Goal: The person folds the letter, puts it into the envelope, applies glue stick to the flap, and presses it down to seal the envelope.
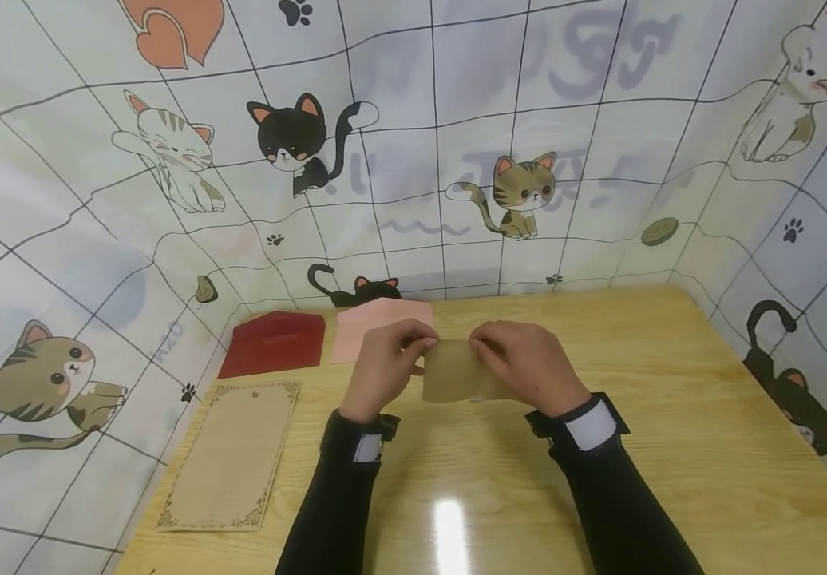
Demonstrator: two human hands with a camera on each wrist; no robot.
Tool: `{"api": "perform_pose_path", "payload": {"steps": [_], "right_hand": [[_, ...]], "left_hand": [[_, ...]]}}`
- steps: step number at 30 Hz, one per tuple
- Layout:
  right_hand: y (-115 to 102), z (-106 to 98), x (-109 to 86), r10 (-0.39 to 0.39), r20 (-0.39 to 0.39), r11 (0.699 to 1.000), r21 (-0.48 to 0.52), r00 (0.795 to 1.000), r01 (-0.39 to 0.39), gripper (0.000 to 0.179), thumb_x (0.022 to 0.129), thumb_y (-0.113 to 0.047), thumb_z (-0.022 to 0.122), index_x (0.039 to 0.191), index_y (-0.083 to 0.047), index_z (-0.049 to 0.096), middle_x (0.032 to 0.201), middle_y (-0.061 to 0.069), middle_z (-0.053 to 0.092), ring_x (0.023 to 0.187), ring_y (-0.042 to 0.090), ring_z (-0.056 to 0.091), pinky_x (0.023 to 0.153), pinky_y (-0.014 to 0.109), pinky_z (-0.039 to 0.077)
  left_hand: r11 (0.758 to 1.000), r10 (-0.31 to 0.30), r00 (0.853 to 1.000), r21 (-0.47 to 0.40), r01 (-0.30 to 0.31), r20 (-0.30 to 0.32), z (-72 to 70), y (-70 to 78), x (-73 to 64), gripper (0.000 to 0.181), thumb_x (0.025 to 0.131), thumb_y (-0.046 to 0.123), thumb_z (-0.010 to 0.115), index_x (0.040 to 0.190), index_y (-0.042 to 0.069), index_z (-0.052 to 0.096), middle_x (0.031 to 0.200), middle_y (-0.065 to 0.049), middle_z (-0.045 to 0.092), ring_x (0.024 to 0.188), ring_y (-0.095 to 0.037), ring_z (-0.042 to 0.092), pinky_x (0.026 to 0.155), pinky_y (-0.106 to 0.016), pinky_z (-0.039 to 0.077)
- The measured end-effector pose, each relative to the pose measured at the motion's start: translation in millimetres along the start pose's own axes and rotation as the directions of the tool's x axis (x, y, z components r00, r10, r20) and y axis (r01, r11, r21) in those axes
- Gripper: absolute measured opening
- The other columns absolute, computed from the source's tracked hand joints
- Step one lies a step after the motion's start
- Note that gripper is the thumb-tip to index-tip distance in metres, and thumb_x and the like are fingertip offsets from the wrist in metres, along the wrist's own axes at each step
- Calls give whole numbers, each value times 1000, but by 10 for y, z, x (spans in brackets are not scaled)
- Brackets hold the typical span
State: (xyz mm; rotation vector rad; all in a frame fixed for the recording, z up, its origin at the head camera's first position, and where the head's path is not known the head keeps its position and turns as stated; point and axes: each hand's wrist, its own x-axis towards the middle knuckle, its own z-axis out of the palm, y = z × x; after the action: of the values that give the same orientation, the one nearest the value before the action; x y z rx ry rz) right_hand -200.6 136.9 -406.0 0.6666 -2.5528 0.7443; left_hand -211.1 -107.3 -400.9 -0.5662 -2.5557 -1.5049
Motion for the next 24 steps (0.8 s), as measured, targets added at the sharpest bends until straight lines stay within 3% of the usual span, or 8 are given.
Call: {"api": "perform_pose_path", "payload": {"steps": [6,14,24], "right_hand": [[95,-70,-12,30,-6,1000,-4,1000,-30,11,109,-17,77,113,-12,86,110,7,88,92,23,82,78,46,66],[199,-163,-45,54,-12,998,-10,998,-54,11,110,-16,76,113,-12,85,106,7,88,84,19,76,74,40,59],[292,-302,-84,103,-13,995,2,995,-103,13,110,-14,74,117,-10,84,107,11,88,90,30,81,78,53,65]], "left_hand": [[999,-28,999,17,28,-34,-69,-32,7,9,108,8,77,115,7,83,106,-13,82,93,-22,79,75,-38,72],[999,-45,996,0,45,-76,-170,-82,1,9,109,9,76,114,6,82,103,-12,80,94,-21,76,73,-32,71],[996,-85,991,-35,81,-106,-260,-83,6,8,107,7,78,114,5,83,104,-16,81,94,-25,77,74,-38,72]]}}
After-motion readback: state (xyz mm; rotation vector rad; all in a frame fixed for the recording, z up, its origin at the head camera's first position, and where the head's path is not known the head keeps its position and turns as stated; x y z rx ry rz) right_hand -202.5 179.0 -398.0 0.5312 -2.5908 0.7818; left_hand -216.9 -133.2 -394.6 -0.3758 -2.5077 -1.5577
